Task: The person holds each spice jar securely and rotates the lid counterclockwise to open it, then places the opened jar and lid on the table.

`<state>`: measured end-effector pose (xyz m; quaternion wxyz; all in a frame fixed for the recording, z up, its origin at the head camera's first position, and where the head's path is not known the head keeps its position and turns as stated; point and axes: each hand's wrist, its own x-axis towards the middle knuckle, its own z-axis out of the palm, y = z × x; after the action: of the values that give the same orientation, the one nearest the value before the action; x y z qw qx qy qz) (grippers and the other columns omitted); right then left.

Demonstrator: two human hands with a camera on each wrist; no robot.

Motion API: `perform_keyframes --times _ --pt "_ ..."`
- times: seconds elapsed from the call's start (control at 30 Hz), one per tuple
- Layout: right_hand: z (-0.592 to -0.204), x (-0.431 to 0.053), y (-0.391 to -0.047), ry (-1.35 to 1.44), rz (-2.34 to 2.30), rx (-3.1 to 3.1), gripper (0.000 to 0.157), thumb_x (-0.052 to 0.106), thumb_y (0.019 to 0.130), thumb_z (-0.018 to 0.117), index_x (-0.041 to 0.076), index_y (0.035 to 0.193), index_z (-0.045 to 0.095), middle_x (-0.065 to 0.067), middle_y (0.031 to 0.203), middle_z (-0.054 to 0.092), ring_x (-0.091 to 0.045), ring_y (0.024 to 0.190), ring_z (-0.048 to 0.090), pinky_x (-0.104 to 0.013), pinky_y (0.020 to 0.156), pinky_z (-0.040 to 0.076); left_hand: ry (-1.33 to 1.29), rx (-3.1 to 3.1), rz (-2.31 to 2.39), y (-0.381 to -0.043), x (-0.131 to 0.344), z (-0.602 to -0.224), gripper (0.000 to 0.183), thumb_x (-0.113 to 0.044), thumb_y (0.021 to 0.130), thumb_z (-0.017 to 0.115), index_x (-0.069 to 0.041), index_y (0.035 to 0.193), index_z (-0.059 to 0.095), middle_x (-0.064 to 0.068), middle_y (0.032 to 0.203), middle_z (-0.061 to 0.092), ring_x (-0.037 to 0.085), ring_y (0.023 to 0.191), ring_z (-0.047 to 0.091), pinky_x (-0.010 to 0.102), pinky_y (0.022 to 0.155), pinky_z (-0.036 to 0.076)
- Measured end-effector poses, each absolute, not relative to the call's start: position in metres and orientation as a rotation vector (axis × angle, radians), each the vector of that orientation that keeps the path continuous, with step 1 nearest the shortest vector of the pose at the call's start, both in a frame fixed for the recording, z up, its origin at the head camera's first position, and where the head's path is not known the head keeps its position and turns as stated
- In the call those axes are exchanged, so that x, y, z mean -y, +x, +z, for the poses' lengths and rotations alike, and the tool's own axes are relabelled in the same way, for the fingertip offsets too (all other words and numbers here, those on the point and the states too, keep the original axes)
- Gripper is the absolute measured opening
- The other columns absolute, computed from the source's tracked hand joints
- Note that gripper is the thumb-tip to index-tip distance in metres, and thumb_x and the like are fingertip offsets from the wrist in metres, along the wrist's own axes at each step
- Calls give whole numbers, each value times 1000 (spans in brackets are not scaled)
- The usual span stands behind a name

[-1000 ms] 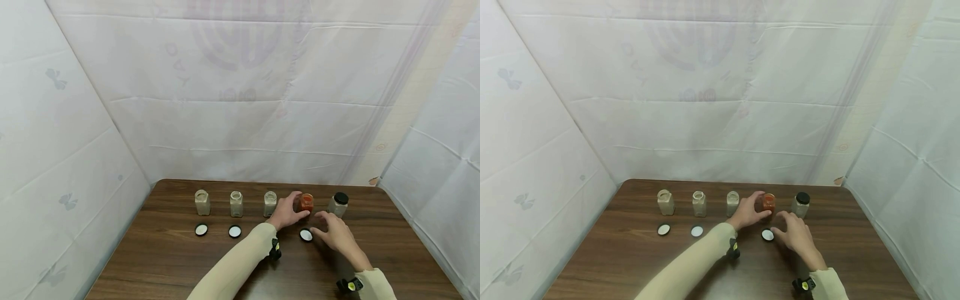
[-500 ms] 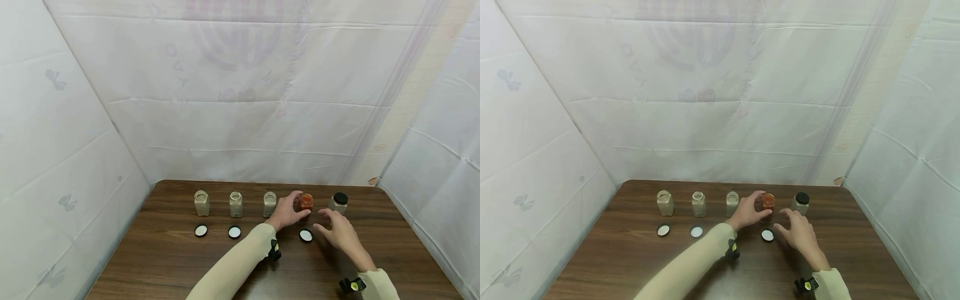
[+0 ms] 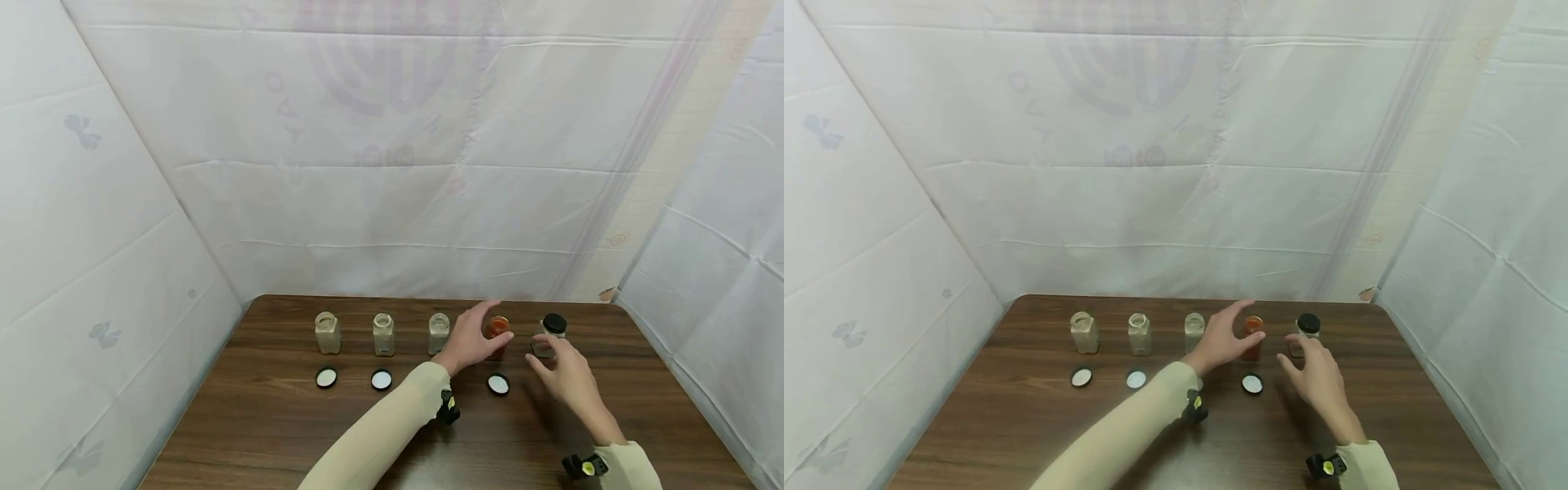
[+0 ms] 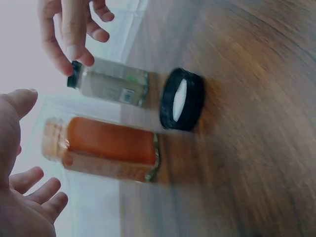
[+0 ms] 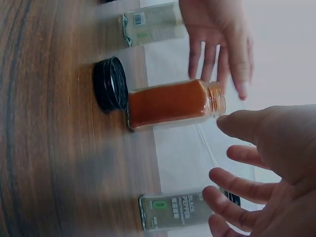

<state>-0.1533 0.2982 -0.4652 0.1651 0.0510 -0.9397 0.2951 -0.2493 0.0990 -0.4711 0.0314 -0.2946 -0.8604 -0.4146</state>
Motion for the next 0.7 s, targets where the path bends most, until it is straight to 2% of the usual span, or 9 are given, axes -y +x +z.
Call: perform_keyframes --times 0.17,0.43,0.47,0.53,0.7 --pt "-467 -305 -154 106 818 2603 38 11 93 76 -2 127 64 -26 111 67 -42 87 70 -57 71 57 -963 2590 -1278 -245 -102 -461 67 -44 97 71 -27 156 43 -5 156 47 15 142 46 36 112 44" --pt "-462 -315 -152 67 783 2488 36 7 92 75 -5 124 64 -28 107 67 -44 84 70 -58 69 57 -1107 2501 -1172 -234 -108 -450 70 -39 98 71 -23 158 39 4 163 37 18 147 40 34 114 42" --pt "-462 -317 -152 63 774 2470 36 7 92 76 -5 124 64 -28 106 68 -44 82 70 -58 68 56 -1125 2486 -1171 -233 -109 -450 70 -38 98 71 -23 158 39 4 164 37 18 147 41 33 113 42" --pt "-461 -320 -153 56 762 2441 35 5 91 76 -6 123 65 -27 105 68 -43 80 70 -57 66 56 -1159 2456 -1163 -230 -113 -451 70 -37 98 71 -23 158 38 1 165 35 14 129 57 27 105 48" --pt "-458 -327 -155 35 760 2403 35 4 91 75 -7 122 64 -27 103 68 -42 77 69 -57 66 55 -1242 2388 -1159 -221 -122 -453 73 -32 97 72 -21 159 36 1 166 32 12 130 57 25 107 45"
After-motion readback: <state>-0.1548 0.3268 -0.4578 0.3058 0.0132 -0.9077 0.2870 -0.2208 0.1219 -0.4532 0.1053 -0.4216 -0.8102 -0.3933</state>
